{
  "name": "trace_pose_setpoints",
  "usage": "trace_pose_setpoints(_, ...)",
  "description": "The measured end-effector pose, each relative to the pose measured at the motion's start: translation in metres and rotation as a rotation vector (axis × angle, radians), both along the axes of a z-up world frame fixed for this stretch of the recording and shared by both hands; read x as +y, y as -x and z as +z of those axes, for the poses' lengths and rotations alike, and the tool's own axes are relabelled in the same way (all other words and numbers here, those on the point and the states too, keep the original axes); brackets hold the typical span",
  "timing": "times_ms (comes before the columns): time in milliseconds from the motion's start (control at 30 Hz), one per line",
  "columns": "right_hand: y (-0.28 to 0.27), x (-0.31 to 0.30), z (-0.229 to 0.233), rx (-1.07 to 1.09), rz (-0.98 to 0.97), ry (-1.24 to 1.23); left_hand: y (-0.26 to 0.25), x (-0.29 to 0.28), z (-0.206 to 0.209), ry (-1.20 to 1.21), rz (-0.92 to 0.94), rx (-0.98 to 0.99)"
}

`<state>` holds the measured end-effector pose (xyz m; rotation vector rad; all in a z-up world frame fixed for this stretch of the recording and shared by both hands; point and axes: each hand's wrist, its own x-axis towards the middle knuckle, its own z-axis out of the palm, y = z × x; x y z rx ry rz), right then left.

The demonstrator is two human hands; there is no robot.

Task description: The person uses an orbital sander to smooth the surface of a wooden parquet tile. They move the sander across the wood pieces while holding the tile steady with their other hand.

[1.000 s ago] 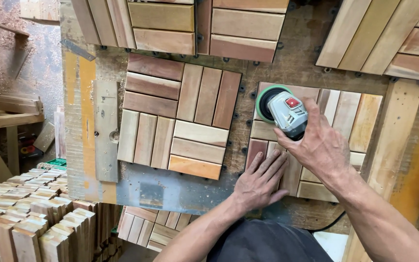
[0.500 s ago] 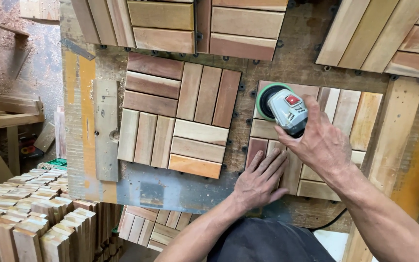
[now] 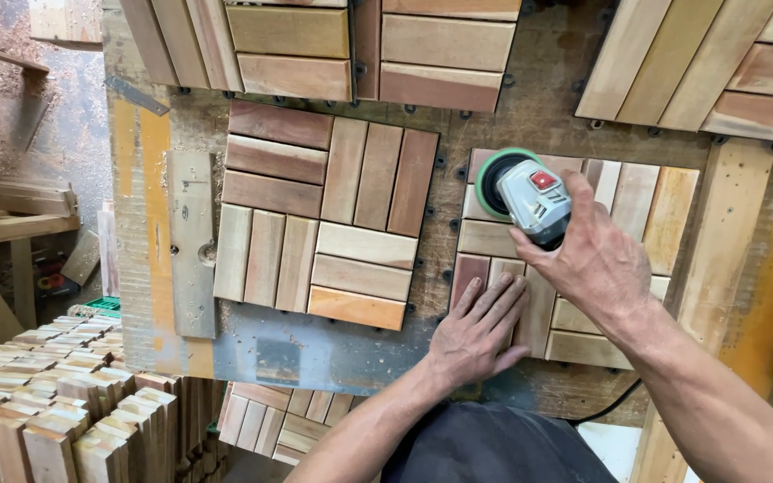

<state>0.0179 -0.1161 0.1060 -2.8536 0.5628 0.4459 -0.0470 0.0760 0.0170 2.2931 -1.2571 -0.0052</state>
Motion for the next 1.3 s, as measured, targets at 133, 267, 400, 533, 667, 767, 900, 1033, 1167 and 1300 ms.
trace_pose_setpoints(133,-0.002,0.001,0.004,0.025,-0.097,-0.043,0.000,0.000,0.000,0.001,-0.003,-0.015)
trace_pose_setpoints(267,0.007,0.009,-0.004,-0.050,0.067,0.011,0.002,-0.002,-0.006,0.027,0.007,-0.015)
trace_pose_setpoints(400,0.015,0.014,-0.011,-0.096,0.148,0.024,0.006,-0.002,-0.009,0.064,0.010,0.019)
trace_pose_setpoints(533,0.009,0.003,-0.003,-0.049,0.075,-0.041,0.002,-0.001,-0.003,0.018,0.003,-0.004)
trace_pose_setpoints(667,0.005,-0.006,0.000,0.014,-0.030,-0.026,0.001,-0.001,-0.001,-0.025,-0.008,0.000)
trace_pose_setpoints(767,0.004,0.003,0.009,-0.036,-0.068,-0.138,0.005,-0.008,-0.010,0.078,0.042,-0.012)
trace_pose_setpoints(900,0.004,0.020,0.019,-0.031,-0.026,-0.213,0.012,-0.011,-0.020,0.187,0.105,-0.005)
trace_pose_setpoints(1033,0.007,0.010,0.013,-0.050,-0.021,-0.207,0.009,-0.014,-0.015,0.204,0.106,-0.002)
trace_pose_setpoints(1167,0.013,-0.010,0.012,-0.143,-0.097,-0.218,0.002,-0.022,-0.007,0.176,0.176,-0.014)
trace_pose_setpoints(1300,0.023,-0.029,0.005,-0.135,-0.170,-0.157,-0.011,-0.035,-0.006,0.134,0.237,-0.064)
